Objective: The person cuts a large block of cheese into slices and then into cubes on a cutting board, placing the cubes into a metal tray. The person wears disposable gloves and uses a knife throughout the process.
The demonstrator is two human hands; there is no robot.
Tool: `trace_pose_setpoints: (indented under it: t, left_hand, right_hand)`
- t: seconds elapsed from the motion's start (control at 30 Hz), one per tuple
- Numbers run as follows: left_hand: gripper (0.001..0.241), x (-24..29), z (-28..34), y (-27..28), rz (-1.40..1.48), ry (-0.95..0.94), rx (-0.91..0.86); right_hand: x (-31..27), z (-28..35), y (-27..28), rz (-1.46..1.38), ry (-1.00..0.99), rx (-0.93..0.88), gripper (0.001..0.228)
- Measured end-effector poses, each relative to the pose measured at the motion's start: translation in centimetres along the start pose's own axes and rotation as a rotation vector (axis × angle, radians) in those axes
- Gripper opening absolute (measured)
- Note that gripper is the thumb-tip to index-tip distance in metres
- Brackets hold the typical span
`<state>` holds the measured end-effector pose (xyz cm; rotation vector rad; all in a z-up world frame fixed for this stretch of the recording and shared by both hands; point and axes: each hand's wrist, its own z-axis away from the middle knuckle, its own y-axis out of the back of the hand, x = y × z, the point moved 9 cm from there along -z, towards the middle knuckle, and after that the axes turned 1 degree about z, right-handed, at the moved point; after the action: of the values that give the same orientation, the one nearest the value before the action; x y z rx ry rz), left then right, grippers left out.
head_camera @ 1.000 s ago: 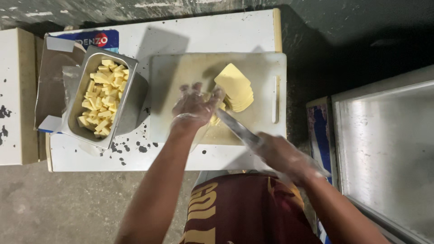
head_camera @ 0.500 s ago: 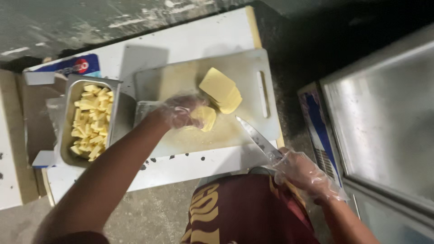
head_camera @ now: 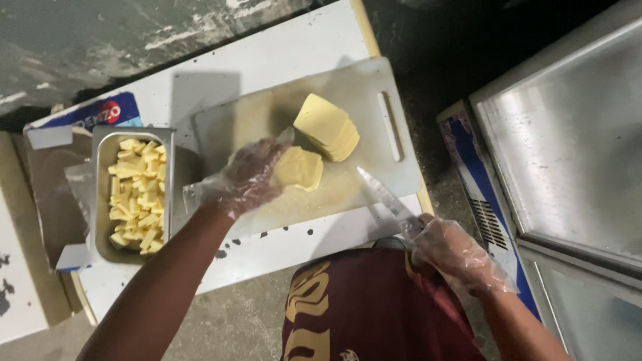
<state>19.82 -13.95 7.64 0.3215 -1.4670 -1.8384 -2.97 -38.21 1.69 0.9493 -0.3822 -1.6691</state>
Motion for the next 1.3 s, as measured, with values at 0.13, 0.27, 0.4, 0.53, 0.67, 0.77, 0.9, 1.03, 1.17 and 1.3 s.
trace_pose_setpoints:
  t: [0.13,0.27,0.4,0.53,0.67,0.77,0.9,1.03,1.17,1.3]
  left_hand:
    - [0.103,1.2,0.7,1.5,-0.065,0.152,-0.091]
    - [0.114,1.1,0.8,-1.0,-0.24,0.263,-0.358]
    - [0.115,2.8,-1.4,0.9,-0.12,-0.282,0.107]
    - [0.093,2.1,-2.3,-0.5,-0.035,-0.473,0.158]
    - [0.084,1.3,-3.8,-2.0,0.013,-0.328,0.002]
    - [0.096,0.8,-3.7,-2.0,-0.024,-0.249,-0.063]
    - [0.096,-0.2,-5.8,-4.1,0.116,-0.149,-0.407]
    - [0.096,0.2,-5.2,-5.6,0.541,-0.048,-0.605]
    - [0.092,1.5,-3.1,-4.0,0.183,-0.22,-0.53]
    - [0.1,2.2,-1.2,-4.0,-0.172,-0.117,-0.552]
  right_hand:
    - [1.1,0.9,1.7,-0.544,-0.273,0.091,0.028]
    - [0.0,1.9,3.5,-0.56,-0.343,0.087,0.034]
    - [-0.8,2.5,3.4,-0.598,-0.487,-0.006,0.042]
    - [-1.8,2.3,3.1,-0.575,-0.479,-0.049,0.048]
    - [-1.5,3.0,2.9,-0.706,-0.396,0.062,0.036]
    - [-0.7,2.9,1.8,-0.587,-0.43,0.053,0.036]
    - [-0.3,2.7,1.5,-0.644,-0.419,0.076,0.034]
    - [-0.3,3.3,0.8,-0.581,-0.472,0.025,0.033]
    - [0.2,4.0,1.0,-0.711,-0.479,0.087,0.03]
    - [0.2,4.1,0.8,-0.674,-0.424,0.123,0.029]
